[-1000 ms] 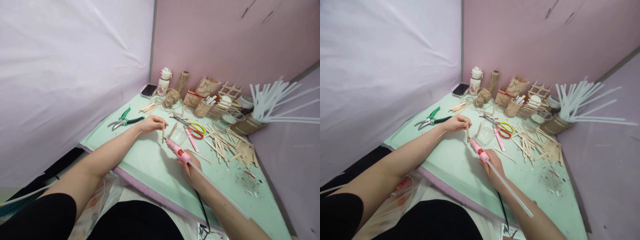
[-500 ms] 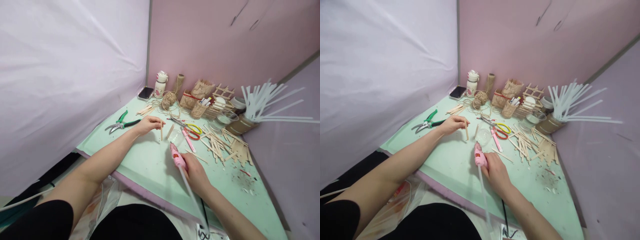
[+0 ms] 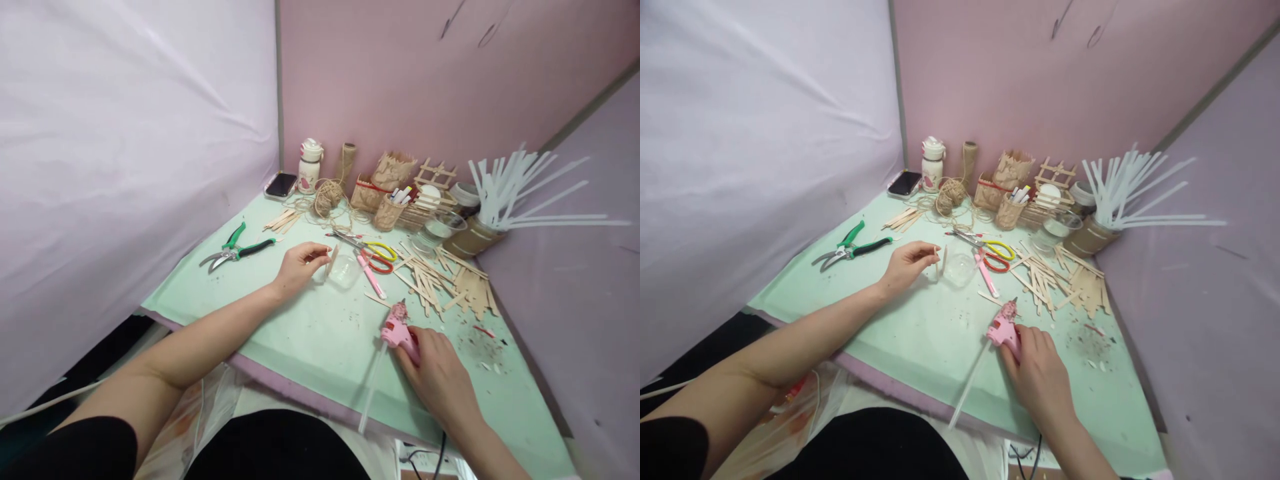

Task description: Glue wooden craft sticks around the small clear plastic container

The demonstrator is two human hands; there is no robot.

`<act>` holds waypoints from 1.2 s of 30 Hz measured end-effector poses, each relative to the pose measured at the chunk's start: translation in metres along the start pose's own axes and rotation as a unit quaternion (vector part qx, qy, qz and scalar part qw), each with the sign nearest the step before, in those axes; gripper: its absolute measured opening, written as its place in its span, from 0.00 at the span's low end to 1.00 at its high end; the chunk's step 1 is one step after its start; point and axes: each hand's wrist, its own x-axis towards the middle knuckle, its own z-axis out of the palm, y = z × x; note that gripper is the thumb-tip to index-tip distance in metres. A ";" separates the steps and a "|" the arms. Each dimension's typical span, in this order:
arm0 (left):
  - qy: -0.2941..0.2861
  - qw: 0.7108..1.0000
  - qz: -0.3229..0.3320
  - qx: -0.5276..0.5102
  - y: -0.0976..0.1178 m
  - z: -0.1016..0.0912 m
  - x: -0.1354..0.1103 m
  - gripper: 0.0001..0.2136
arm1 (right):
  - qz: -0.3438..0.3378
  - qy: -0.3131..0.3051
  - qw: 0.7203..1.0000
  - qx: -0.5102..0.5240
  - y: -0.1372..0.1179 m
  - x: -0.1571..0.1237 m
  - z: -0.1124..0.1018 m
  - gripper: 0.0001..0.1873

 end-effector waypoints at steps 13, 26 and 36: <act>0.002 0.985 0.106 0.133 0.003 0.010 -0.008 0.04 | 0.049 0.011 0.999 -0.006 0.007 -0.003 0.008 0.11; -0.001 0.971 0.153 0.183 0.002 0.008 -0.007 0.04 | 0.055 0.010 0.998 0.007 0.000 -0.005 0.007 0.14; -0.007 0.962 0.181 0.206 0.003 0.009 -0.008 0.03 | -0.021 0.088 0.994 0.059 -0.010 0.058 -0.042 0.19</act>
